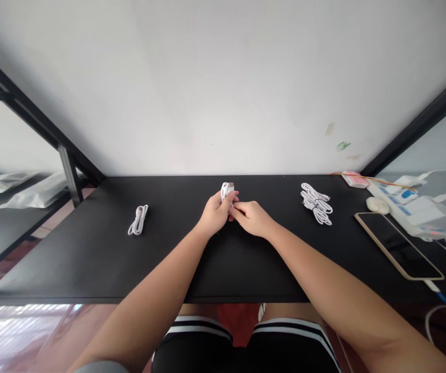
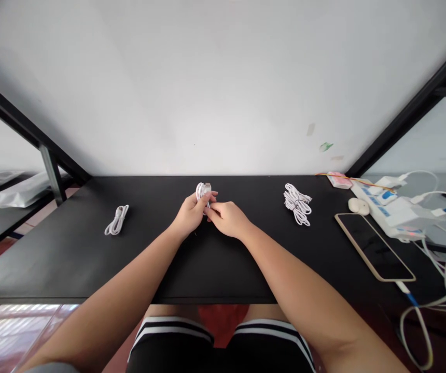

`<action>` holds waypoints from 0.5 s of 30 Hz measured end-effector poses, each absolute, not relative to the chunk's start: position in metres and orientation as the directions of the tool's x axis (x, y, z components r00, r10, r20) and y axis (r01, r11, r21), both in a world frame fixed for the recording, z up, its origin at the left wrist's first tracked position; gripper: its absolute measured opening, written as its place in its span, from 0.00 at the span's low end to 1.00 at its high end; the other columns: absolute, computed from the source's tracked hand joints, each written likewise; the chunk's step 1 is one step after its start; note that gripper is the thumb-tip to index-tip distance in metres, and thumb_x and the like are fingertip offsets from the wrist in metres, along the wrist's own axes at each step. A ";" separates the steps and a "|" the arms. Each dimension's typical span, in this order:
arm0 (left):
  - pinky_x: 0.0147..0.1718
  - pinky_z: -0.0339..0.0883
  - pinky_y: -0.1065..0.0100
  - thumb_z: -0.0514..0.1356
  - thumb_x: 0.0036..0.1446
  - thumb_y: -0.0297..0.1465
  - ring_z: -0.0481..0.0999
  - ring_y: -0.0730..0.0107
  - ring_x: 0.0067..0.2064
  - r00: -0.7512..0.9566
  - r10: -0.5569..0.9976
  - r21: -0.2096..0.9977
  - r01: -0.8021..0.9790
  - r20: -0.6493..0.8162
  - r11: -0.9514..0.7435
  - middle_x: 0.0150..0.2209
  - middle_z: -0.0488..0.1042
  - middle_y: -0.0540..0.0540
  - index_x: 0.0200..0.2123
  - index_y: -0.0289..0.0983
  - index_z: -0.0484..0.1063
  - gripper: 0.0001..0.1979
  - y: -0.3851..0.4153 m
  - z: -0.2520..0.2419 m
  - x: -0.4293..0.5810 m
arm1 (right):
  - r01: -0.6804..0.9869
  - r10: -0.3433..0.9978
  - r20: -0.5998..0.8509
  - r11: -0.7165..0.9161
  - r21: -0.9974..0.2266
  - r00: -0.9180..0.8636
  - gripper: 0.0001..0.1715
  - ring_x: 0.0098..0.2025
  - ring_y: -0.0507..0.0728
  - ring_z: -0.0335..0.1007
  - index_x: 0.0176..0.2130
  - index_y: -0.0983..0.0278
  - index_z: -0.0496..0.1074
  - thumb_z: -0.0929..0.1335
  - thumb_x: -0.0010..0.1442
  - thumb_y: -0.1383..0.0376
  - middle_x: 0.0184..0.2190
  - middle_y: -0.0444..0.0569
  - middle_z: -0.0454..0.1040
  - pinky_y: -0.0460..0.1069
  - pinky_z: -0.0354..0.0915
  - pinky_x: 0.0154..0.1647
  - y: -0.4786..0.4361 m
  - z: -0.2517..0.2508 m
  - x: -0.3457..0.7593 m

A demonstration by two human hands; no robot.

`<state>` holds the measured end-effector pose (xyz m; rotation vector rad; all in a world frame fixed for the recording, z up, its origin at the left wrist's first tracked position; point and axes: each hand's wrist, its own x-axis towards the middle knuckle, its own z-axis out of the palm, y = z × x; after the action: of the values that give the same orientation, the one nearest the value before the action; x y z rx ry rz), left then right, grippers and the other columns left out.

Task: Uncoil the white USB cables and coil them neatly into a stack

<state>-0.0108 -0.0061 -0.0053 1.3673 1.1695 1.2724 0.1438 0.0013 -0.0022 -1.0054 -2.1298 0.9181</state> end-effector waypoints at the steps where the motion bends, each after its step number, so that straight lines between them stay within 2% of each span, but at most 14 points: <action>1: 0.25 0.68 0.70 0.58 0.62 0.48 0.74 0.72 0.27 -0.019 0.991 0.991 0.031 0.129 -0.128 0.34 0.76 0.42 0.34 0.34 0.73 0.21 -0.005 -0.005 -0.013 | 0.404 0.811 0.228 0.487 -0.774 -0.539 0.19 0.21 0.49 0.63 0.30 0.62 0.76 0.64 0.69 0.59 0.24 0.45 0.75 0.47 0.56 0.27 0.002 -0.003 0.145; 4: 0.22 0.65 0.72 0.58 0.62 0.50 0.74 0.72 0.24 -0.163 0.982 0.994 -0.026 0.096 -0.102 0.30 0.77 0.45 0.35 0.35 0.68 0.21 0.000 -0.006 -0.020 | 0.431 0.794 0.247 0.529 -0.731 -0.556 0.13 0.23 0.50 0.63 0.34 0.60 0.80 0.67 0.66 0.62 0.26 0.44 0.76 0.48 0.56 0.28 0.005 -0.006 0.146; 7: 0.15 0.56 0.74 0.57 0.62 0.49 0.67 0.76 0.18 -0.256 0.962 0.991 -0.064 0.095 -0.115 0.24 0.72 0.50 0.33 0.37 0.64 0.20 0.004 -0.007 -0.026 | 0.443 0.759 0.236 0.570 -0.692 -0.606 0.07 0.28 0.51 0.67 0.38 0.58 0.82 0.71 0.61 0.65 0.33 0.46 0.78 0.48 0.60 0.34 0.007 -0.010 0.146; 11: 0.15 0.49 0.74 0.59 0.62 0.47 0.55 0.81 0.16 -0.254 0.965 0.984 -0.143 0.067 -0.106 0.17 0.58 0.57 0.29 0.39 0.60 0.20 0.007 -0.006 -0.029 | 0.447 0.742 0.205 0.574 -0.686 -0.638 0.09 0.31 0.52 0.66 0.41 0.58 0.82 0.74 0.58 0.62 0.37 0.47 0.77 0.49 0.63 0.36 0.006 -0.013 0.142; 15: 0.16 0.48 0.73 0.59 0.60 0.50 0.54 0.80 0.17 -0.266 0.963 0.995 -0.083 0.032 -0.056 0.18 0.57 0.56 0.26 0.40 0.57 0.23 0.006 -0.005 -0.028 | 0.458 0.743 0.202 0.577 -0.676 -0.638 0.06 0.32 0.52 0.67 0.38 0.58 0.83 0.75 0.57 0.64 0.36 0.47 0.75 0.49 0.63 0.36 0.001 -0.014 0.135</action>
<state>-0.0280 0.0060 -0.0052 1.0356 1.3118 1.4788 0.1349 0.0013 -0.0145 -0.9613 -2.3396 0.8127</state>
